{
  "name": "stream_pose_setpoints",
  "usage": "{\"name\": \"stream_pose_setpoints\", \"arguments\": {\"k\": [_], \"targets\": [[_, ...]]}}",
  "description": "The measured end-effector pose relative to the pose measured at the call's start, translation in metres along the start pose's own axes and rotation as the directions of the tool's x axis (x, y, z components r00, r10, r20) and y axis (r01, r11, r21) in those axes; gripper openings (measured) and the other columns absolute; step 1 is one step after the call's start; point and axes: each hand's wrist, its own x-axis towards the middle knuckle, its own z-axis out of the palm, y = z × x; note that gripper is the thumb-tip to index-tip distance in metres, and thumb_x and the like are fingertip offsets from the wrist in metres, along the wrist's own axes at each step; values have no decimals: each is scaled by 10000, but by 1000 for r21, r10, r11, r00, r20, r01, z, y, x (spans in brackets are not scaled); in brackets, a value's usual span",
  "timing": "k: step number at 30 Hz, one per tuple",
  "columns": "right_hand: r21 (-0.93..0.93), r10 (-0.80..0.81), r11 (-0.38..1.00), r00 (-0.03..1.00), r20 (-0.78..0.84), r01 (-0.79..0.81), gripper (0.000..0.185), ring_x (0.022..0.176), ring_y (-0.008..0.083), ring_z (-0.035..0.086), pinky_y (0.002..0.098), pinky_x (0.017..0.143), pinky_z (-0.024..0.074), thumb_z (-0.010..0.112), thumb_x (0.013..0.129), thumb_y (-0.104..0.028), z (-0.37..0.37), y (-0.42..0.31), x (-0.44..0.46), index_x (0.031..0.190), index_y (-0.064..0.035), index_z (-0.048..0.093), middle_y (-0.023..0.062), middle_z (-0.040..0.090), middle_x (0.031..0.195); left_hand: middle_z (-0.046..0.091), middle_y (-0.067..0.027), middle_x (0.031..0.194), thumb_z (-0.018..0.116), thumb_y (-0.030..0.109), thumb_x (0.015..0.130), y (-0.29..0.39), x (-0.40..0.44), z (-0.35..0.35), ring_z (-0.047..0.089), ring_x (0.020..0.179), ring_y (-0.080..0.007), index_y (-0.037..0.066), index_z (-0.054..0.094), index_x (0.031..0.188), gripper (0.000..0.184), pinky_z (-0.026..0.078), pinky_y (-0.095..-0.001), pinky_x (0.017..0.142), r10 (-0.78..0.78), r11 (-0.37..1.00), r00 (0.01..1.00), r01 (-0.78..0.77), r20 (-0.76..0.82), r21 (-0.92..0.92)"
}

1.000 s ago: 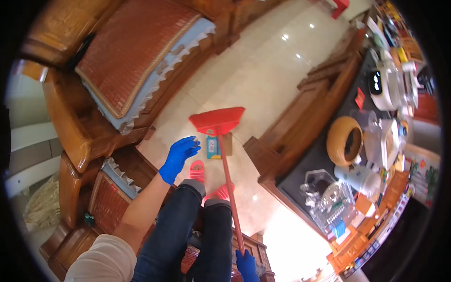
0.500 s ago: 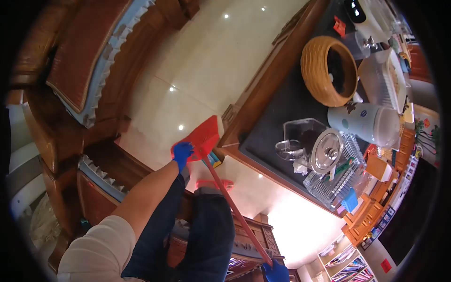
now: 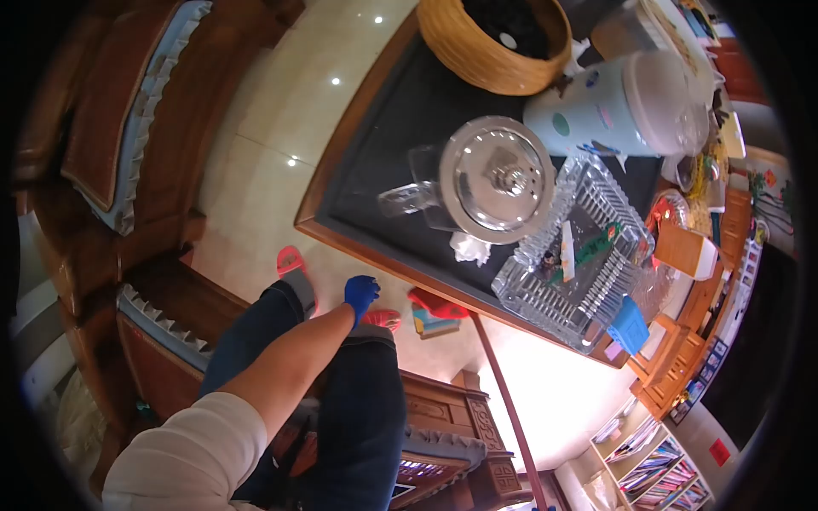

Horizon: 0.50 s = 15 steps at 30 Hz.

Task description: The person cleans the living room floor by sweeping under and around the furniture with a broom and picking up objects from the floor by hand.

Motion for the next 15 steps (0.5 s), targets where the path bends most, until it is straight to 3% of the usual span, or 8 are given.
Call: {"name": "stream_pose_setpoints", "arguments": {"k": [4,5,7,8,9,10,12,15], "targets": [[-109,186,972,965,-185,-208,321,807,298,567,387,624,496,476,900,-270,63,-145,83,1121,-37,482,141,550,959,640,-109,768,554,81,827,-60,35,38,620,603,-192,4,594,939,142,501,-295,524,45,929,993,-81,108,361],[-133,230,955,946,-229,-264,338,843,299,568,388,646,502,472,903,-269,80,-198,112,1152,-40,469,139,547,1003,640,-109,768,554,81,827,-63,32,52,620,603,-192,4,594,939,142,501,-295,524,39,926,992,-80,119,368],[-174,310,910,897,-315,-376,377,915,300,570,390,691,514,464,910,-269,83,-313,169,1215,-48,444,136,542,1092,651,-41,843,583,141,806,-51,16,82,614,682,-167,98,606,1096,295,501,-315,602,-288,956,934,295,213,0],[-192,344,882,867,-359,-430,398,952,301,571,392,713,521,459,914,-268,73,-369,197,1246,-52,431,134,540,1137,648,-33,892,570,149,826,-48,9,96,608,739,-161,113,584,1133,309,497,-323,645,-289,946,915,317,281,-60],[-208,372,853,837,-401,-479,420,988,301,572,393,735,527,455,917,-268,147,-428,238,1277,-56,418,133,537,1181,646,-25,941,557,158,847,-50,4,107,602,796,-156,128,562,1169,324,494,-332,689,-287,931,894,344,343,-119],[-223,395,821,805,-443,-526,443,1024,302,573,394,758,533,451,921,-268,183,-533,302,1309,-60,405,131,535,1226,629,-28,1045,530,162,874,-29,-8,112,585,889,-159,131,547,1185,313,477,-342,757,-296,928,853,364,431,-84],[-337,349,761,787,-508,-555,419,993,296,570,391,738,526,455,919,-265,171,-426,216,1280,-58,415,128,535,1189,630,-33,1054,511,164,883,-31,-4,119,587,890,-165,130,551,1178,300,476,-343,761,-343,922,812,387,472,3],[-590,137,488,725,-675,-643,351,900,280,561,382,680,505,467,912,-258,140,-330,136,1195,-52,443,118,535,1079,634,-58,1057,475,225,902,-15,-5,97,590,903,-182,129,557,1163,290,476,-347,767,-383,914,784,399,488,77]]}}
